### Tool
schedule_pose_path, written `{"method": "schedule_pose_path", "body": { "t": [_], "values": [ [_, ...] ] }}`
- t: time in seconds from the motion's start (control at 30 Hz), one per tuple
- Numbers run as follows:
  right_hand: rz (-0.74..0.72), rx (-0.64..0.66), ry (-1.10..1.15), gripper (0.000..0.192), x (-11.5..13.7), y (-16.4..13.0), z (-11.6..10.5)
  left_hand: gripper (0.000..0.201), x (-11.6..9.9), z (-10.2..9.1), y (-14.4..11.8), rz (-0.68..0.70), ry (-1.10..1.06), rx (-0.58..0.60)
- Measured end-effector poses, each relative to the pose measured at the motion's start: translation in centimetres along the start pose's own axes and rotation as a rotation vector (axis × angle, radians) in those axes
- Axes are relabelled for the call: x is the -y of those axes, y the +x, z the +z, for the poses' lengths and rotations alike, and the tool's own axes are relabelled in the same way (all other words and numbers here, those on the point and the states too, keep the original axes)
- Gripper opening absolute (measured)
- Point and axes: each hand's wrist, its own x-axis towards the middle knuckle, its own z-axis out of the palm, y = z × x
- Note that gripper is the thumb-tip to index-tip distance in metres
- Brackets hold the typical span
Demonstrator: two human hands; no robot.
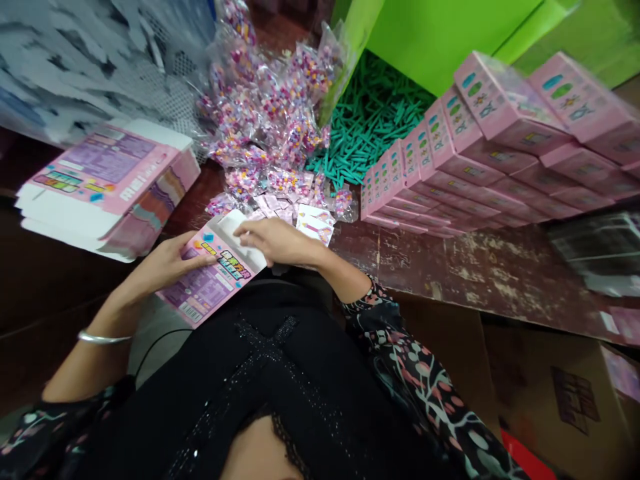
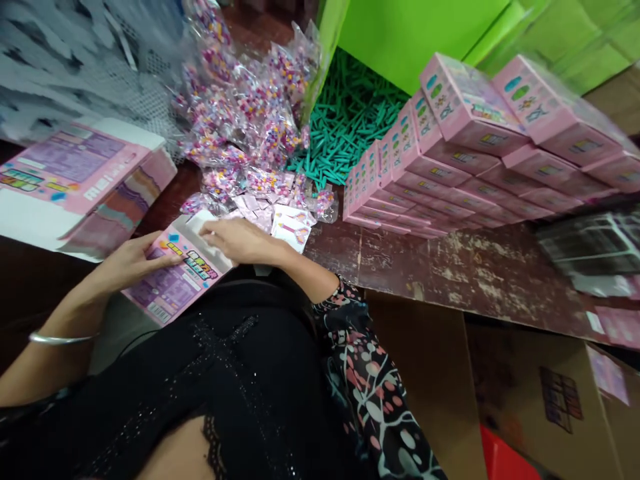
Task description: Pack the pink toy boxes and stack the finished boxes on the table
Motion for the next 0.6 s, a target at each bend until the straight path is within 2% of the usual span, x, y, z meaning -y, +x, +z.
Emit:
{"method": "schedule_pose_path", "body": {
  "t": [0.07,0.13,0.2,0.27,0.33,0.4,0.5,0.6],
  "values": [
    [0.028,-0.133,-0.063,0.028,-0.4,1.6,-1.9,0.087,1.5,-1.0,-0.8,-0.080,0.021,0.041],
    [0.093,-0.264,-0.218,0.028,-1.5,3.4,-4.2,0.087,3.1,-2.0,-1.7,-0.171,0.007,0.102],
    [0.171,-0.244,-0.397,0.027,-3.1,5.2,-6.1,0.087,4.4,-2.7,-2.5,-0.248,-0.033,0.150],
    [0.237,-0.112,-0.530,0.030,-4.5,6.6,-7.1,0.083,5.2,-2.9,-3.0,-0.285,-0.068,0.159],
    [0.259,0.030,-0.607,0.035,-5.7,7.6,-7.2,0.078,5.6,-2.6,-3.1,-0.286,-0.087,0.132],
    [0.268,0.100,-0.661,0.039,-6.7,8.4,-6.7,0.075,5.6,-2.1,-2.8,-0.281,-0.102,0.096],
    [0.350,0.069,-0.712,0.037,-7.7,9.8,-5.4,0.075,4.9,-1.3,-2.0,-0.277,-0.143,0.075],
    [0.386,0.024,-0.638,0.047,-8.5,11.1,-4.3,0.078,3.9,-1.0,-1.0,-0.276,-0.133,0.060]
  ]
}}
